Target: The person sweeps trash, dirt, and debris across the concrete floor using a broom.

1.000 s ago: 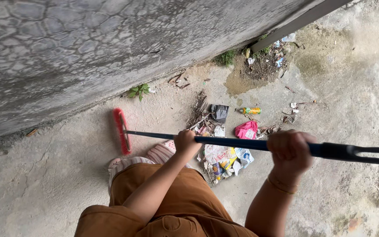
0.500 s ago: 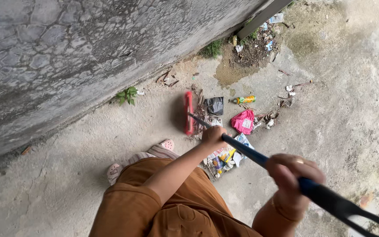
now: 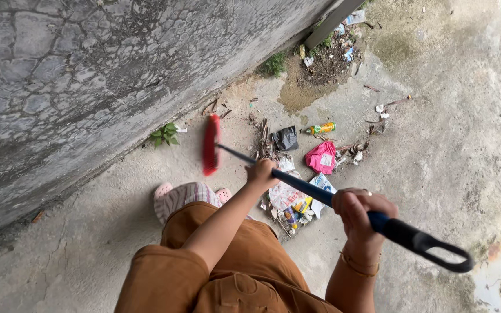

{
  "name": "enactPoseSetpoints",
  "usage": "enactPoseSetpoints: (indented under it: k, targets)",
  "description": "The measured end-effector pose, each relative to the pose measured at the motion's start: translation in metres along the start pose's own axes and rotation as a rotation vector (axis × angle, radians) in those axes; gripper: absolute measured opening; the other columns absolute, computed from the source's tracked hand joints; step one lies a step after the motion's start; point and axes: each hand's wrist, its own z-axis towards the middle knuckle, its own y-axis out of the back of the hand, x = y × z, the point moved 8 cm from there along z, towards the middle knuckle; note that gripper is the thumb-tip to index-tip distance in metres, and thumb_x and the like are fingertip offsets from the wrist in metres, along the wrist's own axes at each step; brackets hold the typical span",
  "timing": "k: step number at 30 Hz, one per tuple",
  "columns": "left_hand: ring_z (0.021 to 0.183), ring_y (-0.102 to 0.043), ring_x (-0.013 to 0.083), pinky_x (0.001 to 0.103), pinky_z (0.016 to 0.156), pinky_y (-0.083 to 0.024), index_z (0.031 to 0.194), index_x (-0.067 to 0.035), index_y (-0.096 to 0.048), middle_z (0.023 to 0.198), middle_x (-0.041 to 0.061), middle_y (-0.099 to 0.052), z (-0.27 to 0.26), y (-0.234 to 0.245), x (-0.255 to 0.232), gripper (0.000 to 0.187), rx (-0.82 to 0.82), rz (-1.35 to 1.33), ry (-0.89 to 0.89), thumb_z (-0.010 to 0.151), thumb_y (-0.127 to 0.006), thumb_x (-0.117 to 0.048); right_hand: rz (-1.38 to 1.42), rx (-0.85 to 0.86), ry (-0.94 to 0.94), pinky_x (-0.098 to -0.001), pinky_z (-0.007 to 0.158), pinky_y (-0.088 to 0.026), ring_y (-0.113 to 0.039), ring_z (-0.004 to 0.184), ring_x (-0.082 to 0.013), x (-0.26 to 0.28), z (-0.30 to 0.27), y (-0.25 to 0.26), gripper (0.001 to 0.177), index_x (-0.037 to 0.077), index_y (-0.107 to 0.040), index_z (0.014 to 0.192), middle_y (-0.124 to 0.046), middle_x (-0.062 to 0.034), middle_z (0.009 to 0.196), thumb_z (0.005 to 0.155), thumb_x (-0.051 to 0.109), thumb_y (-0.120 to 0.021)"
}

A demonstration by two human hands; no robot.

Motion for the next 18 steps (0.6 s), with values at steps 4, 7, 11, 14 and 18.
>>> enactPoseSetpoints:
  k: [4, 7, 11, 14, 18]
  targets:
    - [0.089, -0.071, 0.0334, 0.071, 0.097, -0.044, 0.072, -0.014, -0.067, 0.088, 0.011, -0.07, 0.028, 0.014, -0.06, 0.034, 0.008, -0.147, -0.149, 0.093, -0.062, -0.04, -0.164, -0.189, 0.095, -0.0308, 0.04, -0.042, -0.048, 0.043, -0.016, 0.019, 0.005, 0.012, 0.024, 0.0, -0.047, 0.067, -0.056, -0.0077, 0.056, 0.089, -0.004, -0.053]
    - [0.088, -0.072, 0.0305, 0.076, 0.113, -0.025, 0.069, -0.014, -0.069, 0.082, 0.009, -0.074, 0.026, 0.023, -0.101, 0.039, 0.182, -0.053, -0.179, 0.094, -0.063, -0.043, 0.019, -0.074, 0.385, -0.0239, 0.036, -0.025, -0.031, 0.036, -0.0014, 0.058, 0.024, 0.048, 0.049, 0.018, -0.036, 0.059, -0.035, 0.009, 0.046, 0.107, 0.011, -0.043]
    - [0.088, -0.072, 0.0285, 0.07, 0.108, -0.034, 0.076, -0.016, -0.071, 0.085, 0.008, -0.073, 0.05, 0.027, -0.092, 0.026, 0.1, 0.176, -0.278, 0.083, -0.072, -0.041, -0.028, -0.419, 0.242, -0.0219, 0.032, -0.019, -0.024, 0.036, -0.0005, 0.047, 0.017, 0.084, 0.052, 0.02, -0.028, 0.065, -0.027, 0.0076, 0.046, 0.116, 0.015, -0.039]
    - [0.087, -0.075, 0.0262, 0.056, 0.084, -0.061, 0.084, -0.013, -0.066, 0.091, 0.008, -0.071, 0.094, 0.007, -0.022, 0.036, 0.314, 0.351, -0.163, 0.081, -0.076, -0.047, -0.062, -0.586, 0.182, -0.0249, 0.034, -0.023, -0.028, 0.041, -0.0063, -0.009, 0.022, 0.065, 0.052, 0.016, -0.033, 0.062, -0.031, 0.0034, 0.051, 0.111, 0.009, -0.046]
    - [0.1, -0.07, 0.0349, 0.065, 0.094, -0.051, 0.087, -0.018, -0.075, 0.101, 0.011, -0.072, 0.097, -0.031, -0.03, 0.014, 0.492, 0.373, -0.219, 0.078, -0.076, -0.03, -0.052, -0.702, 0.02, -0.0271, 0.043, -0.022, -0.028, 0.042, -0.0061, -0.033, 0.02, 0.056, 0.047, 0.013, -0.035, 0.067, -0.033, 0.0035, 0.052, 0.111, 0.004, -0.05]
